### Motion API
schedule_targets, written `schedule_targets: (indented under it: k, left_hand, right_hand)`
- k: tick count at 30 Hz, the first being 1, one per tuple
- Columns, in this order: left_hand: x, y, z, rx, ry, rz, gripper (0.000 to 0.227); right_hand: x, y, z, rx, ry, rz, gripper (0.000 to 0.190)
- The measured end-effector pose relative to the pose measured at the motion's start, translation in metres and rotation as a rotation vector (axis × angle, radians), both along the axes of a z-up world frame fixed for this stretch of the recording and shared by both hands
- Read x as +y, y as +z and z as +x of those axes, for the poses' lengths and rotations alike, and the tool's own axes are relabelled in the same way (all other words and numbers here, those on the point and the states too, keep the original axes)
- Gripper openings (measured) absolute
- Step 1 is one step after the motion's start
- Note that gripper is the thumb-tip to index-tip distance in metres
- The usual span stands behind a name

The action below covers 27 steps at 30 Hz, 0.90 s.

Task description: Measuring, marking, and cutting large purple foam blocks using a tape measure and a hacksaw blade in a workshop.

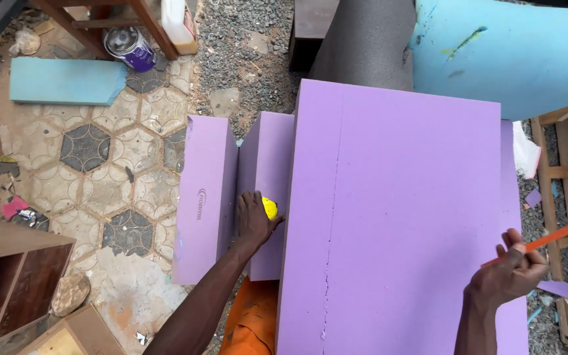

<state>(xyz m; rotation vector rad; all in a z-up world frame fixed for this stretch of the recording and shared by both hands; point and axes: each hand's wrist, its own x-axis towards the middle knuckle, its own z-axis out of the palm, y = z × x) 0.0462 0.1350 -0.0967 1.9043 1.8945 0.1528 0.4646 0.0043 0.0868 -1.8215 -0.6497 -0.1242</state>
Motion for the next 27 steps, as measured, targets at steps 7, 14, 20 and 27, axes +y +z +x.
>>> schedule_targets:
  k: [7,14,20,27]
  left_hand:
    - [0.010,-0.008,-0.009,-0.026,0.115,0.202,0.062]
    - [0.049,0.159,-0.028,-0.728,-0.047,-0.059,0.048]
    - [0.075,0.231,0.012,-0.945,-0.480,-0.110,0.051]
    - [0.141,0.245,0.028,-0.820,-0.521,-0.100,0.042]
  right_hand:
    - [0.009,0.054,-0.166,0.779,0.055,-0.050,0.012]
    - [0.072,0.076,-0.224,0.894,0.331,-0.511,0.019]
    - [0.146,0.086,-0.229,0.777,0.809,-0.446,0.031]
    - [0.211,0.056,-0.184,0.690,0.912,-0.496,0.031]
